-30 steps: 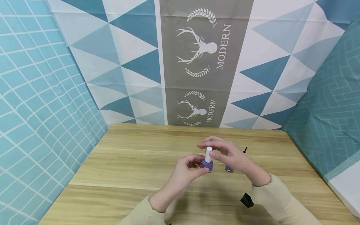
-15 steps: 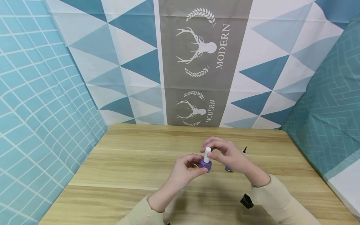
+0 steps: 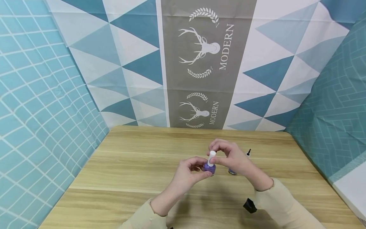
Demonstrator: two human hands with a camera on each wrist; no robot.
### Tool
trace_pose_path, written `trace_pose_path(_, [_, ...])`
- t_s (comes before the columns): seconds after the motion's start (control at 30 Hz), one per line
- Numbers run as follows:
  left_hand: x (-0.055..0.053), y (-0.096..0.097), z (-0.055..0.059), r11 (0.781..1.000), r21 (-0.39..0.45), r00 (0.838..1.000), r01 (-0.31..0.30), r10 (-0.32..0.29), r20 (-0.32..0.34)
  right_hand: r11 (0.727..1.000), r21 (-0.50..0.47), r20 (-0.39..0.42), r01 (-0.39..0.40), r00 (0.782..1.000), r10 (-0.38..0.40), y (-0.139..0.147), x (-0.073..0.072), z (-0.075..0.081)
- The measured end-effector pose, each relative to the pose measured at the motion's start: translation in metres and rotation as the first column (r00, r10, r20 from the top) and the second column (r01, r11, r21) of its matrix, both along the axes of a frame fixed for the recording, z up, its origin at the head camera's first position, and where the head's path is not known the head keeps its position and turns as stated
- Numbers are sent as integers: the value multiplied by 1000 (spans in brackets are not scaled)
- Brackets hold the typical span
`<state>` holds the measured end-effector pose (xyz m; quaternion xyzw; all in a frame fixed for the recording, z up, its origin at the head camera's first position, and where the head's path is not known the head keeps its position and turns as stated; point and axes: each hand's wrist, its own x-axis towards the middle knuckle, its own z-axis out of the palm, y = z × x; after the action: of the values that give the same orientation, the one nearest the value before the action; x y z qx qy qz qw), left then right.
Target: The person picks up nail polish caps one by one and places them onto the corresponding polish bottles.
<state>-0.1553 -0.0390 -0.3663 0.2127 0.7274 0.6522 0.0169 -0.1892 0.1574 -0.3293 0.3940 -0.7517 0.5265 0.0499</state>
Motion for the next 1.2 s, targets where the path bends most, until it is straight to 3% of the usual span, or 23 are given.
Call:
trace_pose_path(0.57, [-1,2,0,1000,5,1000,3,-3,8,1000,20,13,-11,1000,11,0,-1,-1])
trace_pose_path(0.9, [-2,1,-1,1000,-24,1000,-8,8,-6,982,2,19,-189,982,189,8,2,3])
trace_pose_path(1.2, [-1,0,-1,1000,-20,1000,6,-6,-5,985,12,-8,-175,985,175,7,2,2])
